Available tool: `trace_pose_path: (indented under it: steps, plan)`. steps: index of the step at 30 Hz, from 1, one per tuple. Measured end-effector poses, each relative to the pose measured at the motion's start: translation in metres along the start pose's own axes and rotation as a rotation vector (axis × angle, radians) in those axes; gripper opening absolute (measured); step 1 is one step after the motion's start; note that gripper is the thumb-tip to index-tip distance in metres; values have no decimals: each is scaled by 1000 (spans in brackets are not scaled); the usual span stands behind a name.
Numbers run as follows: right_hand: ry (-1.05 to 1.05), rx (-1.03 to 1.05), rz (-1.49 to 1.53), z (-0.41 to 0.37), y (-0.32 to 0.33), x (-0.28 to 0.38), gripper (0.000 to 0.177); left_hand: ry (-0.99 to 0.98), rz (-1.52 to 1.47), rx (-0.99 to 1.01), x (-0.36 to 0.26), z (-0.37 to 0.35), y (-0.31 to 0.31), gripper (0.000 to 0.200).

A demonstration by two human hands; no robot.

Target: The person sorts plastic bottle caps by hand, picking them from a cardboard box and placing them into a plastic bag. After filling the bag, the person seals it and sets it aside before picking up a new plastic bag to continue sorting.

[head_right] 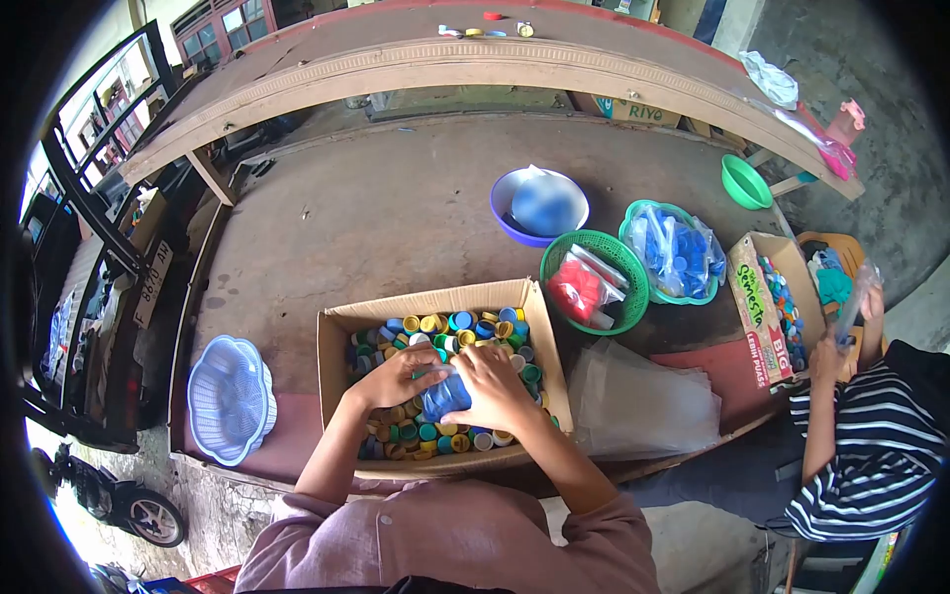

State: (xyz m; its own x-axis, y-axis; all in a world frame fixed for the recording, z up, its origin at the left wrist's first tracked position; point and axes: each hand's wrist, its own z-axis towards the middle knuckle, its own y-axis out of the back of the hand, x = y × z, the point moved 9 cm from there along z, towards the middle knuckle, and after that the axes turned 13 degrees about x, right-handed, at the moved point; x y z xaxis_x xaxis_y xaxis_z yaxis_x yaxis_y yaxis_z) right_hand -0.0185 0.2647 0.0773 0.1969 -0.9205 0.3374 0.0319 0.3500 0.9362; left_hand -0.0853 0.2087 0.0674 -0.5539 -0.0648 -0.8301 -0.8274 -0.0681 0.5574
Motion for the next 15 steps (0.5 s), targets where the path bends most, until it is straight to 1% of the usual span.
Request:
trace_pose_path:
  steps: [2,4,5,7,8,10,11,13,15]
  plan:
    - [-8,22,-32,1,1,3,78,5,-32,1,6,3,-2,22]
    - [-105,154,41,3,-8,-5,77,75,-17,9,10,5,-3,21]
    - [-107,154,40,4,-9,-6,77,74,-18,10,12,7,-4,21]
    - [-130,140,-95,5,-11,-9,73,18,22,-43,10,8,-5,21]
    - [-132,140,-95,5,-13,-10,73,17,23,-42,12,9,-7,21]
    - [-204,153,-160,5,-17,-18,70,-40,220,-166,8,7,-3,20]
    - [-205,153,-160,6,-20,-18,70,-54,304,-190,7,7,-4,22]
    - [-270,164,-92,6,-25,-25,68,-43,348,-202,12,9,-6,25]
    - [-261,148,-92,5,-25,-24,68,-31,391,-213,13,8,-7,27]
